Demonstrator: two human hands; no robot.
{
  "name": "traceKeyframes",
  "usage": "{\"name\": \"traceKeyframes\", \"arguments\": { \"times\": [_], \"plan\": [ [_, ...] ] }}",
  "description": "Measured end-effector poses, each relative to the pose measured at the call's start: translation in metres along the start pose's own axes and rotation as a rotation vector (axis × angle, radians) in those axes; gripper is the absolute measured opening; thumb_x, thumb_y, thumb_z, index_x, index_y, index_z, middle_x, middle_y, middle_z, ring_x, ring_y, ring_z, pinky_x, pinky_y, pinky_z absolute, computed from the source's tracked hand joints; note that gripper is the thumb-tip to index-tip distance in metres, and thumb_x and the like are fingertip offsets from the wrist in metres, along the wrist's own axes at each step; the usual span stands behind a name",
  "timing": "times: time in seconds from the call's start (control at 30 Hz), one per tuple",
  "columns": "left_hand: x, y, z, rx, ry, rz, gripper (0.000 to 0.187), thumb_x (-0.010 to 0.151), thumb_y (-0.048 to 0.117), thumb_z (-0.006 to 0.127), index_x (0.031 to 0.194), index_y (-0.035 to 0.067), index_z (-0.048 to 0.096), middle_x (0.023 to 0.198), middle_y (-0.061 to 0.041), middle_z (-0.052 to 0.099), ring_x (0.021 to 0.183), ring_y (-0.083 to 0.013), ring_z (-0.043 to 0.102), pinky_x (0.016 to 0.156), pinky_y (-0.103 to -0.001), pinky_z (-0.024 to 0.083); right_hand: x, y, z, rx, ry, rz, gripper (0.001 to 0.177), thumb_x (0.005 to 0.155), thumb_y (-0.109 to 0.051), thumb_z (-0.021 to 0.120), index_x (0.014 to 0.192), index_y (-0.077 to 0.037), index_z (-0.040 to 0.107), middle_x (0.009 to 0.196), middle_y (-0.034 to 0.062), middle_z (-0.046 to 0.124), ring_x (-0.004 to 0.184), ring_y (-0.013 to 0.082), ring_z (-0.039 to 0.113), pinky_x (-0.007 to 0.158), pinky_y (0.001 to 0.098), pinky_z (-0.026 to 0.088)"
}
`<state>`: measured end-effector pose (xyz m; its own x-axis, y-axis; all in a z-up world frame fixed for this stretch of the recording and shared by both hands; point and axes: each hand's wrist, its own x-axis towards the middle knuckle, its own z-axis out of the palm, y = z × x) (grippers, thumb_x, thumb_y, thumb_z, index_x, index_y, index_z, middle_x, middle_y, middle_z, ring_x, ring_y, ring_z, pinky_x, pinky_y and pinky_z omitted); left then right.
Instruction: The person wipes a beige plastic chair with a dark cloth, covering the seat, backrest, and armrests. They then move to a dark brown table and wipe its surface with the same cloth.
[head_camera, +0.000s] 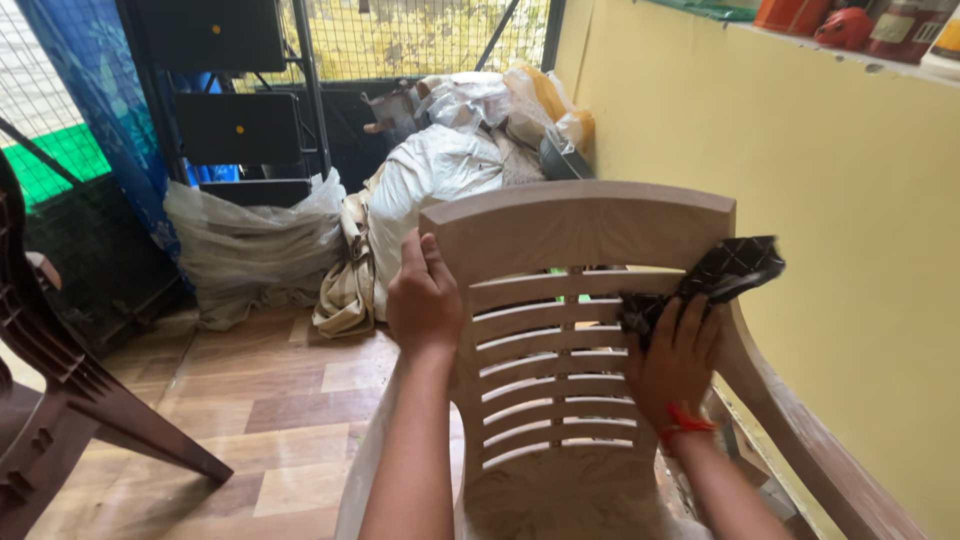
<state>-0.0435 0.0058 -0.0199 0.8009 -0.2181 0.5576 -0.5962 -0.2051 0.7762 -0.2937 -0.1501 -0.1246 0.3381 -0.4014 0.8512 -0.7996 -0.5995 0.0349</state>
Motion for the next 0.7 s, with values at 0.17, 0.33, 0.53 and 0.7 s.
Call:
{"name": "traceKeyframes", "arguments": {
  "times": [0.17,0.33,0.53,0.7],
  "plan": [
    [-0.002,-0.006,0.005,0.044,0.034,0.040,0.046,0.109,0.040,0.038,0.132,0.011,0.064,0.091,-0.023,0.075,0.085,-0.0457,0.073,0.067,-0.055,0.056,-0.008,-0.126,0.028,0.415,-0.210,0.024,0.055,0.091,-0.015,0.057,0.142,0.005,0.052,0.152,0.0337,0.045,0.146,0.0530,0.036,0.124,0.0597,0.026],
    [-0.004,-0.018,0.009,0.051,0.049,0.144,0.051,0.112,0.044,0.036,0.147,0.010,0.055,0.106,-0.021,0.076,0.089,-0.0399,0.075,0.070,-0.048,0.061,-0.025,-0.142,-0.007,0.553,-0.281,-0.652,0.057,0.082,-0.023,0.066,0.133,0.000,0.056,0.133,0.0281,0.057,0.121,0.0515,0.051,0.104,0.0604,0.039],
    [-0.019,-0.025,-0.006,0.102,-0.117,0.077,0.057,0.106,0.048,0.039,0.155,0.020,0.044,0.096,-0.017,0.077,0.082,-0.0352,0.076,0.062,-0.045,0.061,-0.016,0.003,-0.002,0.091,-0.396,-0.169,0.061,0.084,-0.025,0.064,0.141,-0.006,0.054,0.142,0.0238,0.052,0.131,0.0507,0.047,0.111,0.0609,0.035],
    [-0.048,-0.041,-0.012,0.290,-0.074,0.277,0.071,0.107,0.042,0.051,0.164,0.024,0.013,0.096,-0.014,0.070,0.075,-0.0358,0.071,0.058,-0.049,0.057,-0.035,-0.051,0.011,0.119,-0.244,0.077,0.065,0.080,-0.027,0.066,0.138,-0.001,0.055,0.142,0.0305,0.048,0.128,0.0561,0.042,0.110,0.0632,0.031]
  ]
}}
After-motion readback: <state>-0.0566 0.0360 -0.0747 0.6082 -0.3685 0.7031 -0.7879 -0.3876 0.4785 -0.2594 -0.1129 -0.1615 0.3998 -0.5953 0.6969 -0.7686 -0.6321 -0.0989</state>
